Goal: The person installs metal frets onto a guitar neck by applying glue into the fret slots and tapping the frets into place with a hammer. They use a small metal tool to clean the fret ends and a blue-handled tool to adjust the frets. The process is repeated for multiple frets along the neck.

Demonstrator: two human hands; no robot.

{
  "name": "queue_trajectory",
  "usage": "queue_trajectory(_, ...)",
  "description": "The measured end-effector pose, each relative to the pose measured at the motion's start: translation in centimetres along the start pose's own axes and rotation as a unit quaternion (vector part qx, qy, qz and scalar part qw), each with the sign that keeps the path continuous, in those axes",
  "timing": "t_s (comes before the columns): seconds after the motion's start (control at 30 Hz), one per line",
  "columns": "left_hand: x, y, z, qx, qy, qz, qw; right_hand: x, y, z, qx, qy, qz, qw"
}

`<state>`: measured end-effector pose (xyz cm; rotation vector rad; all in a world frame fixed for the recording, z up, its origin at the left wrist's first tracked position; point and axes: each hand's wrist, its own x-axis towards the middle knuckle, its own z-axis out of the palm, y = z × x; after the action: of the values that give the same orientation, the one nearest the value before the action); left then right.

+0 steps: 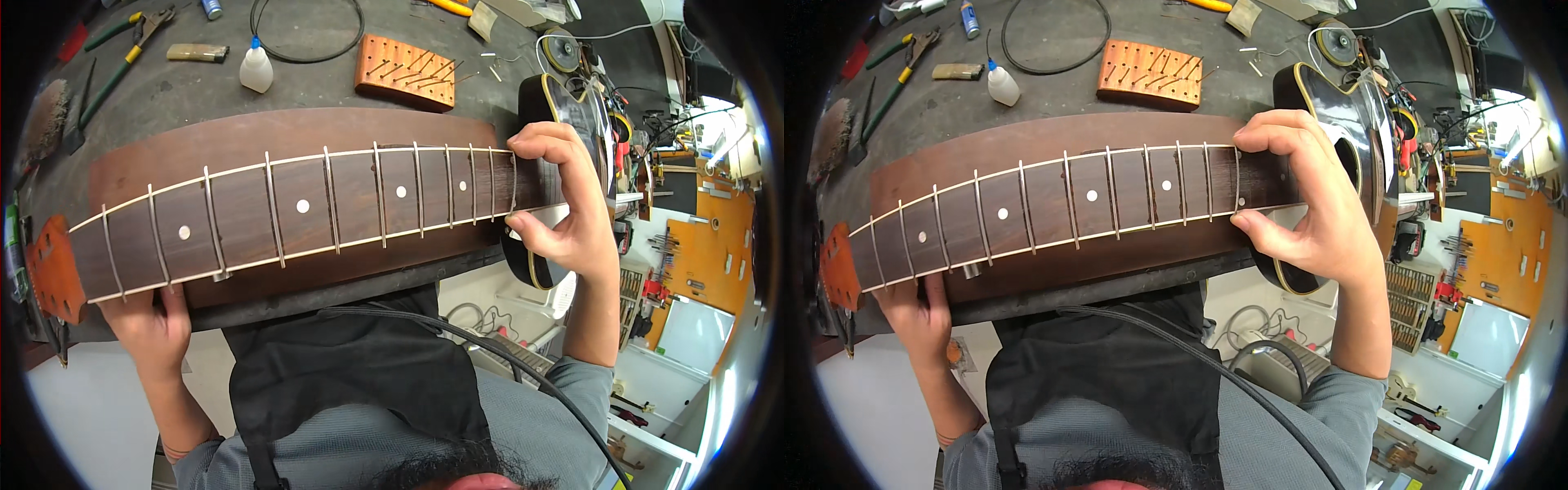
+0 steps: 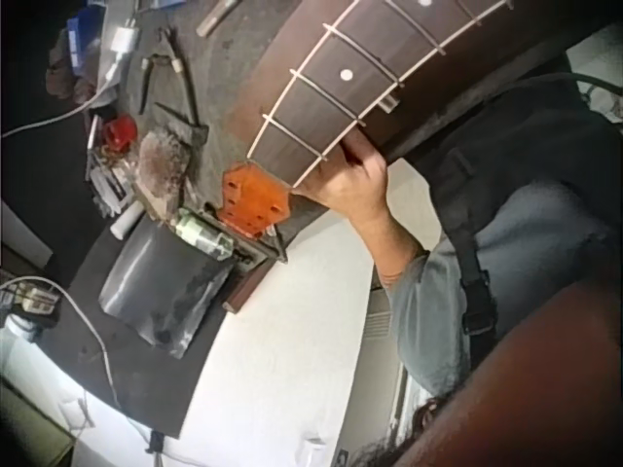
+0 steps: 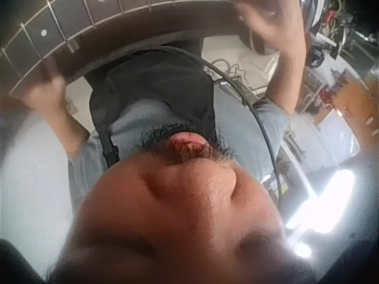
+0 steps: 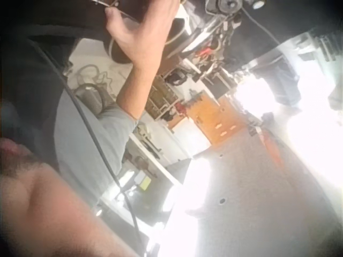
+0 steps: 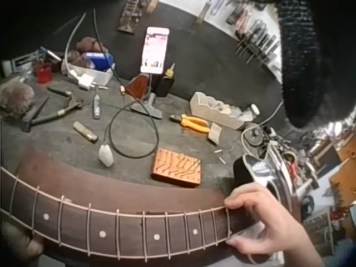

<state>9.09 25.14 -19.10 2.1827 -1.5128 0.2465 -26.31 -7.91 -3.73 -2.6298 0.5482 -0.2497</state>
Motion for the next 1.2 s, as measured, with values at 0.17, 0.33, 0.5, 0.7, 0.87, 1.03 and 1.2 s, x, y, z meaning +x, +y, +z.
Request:
queue_trajectory(0.17,-1.4,-1.1,0.3,0.011,-0.004,0.001,1.000,0.5,0.0,-0.3,-0.006,-0.020,-0.002,1.000)
queue_trajectory(0.33,-1.8,-1.5,0.2,-0.029,-0.021,0.003,0.999,0.7,0.0,-0.4,-0.007,-0.033,0.002,0.999)
queue_trajectory(0.5,-3.0,-2.0,0.4,-0.065,-0.030,-0.028,0.997,0.7,0.2,-0.5,-0.006,-0.038,0.007,0.999)
queue_trajectory(0.7,-3.6,-2.3,0.2,-0.076,-0.033,-0.020,0.996,0.7,0.3,-0.4,-0.007,-0.038,0.011,0.999)
queue_trajectory(0.87,-3.5,-2.3,0.0,-0.064,-0.037,-0.002,0.997,0.4,0.6,-0.3,0.003,-0.036,0.023,0.999)
queue_trajectory(1.03,-3.7,-2.3,0.0,-0.062,-0.034,0.004,0.998,0.0,0.9,-0.1,0.019,-0.031,0.026,0.999)
queue_trajectory(1.2,-3.8,-2.2,0.2,-0.070,-0.025,0.004,0.997,-0.2,1.4,0.1,0.029,-0.028,0.017,0.999)
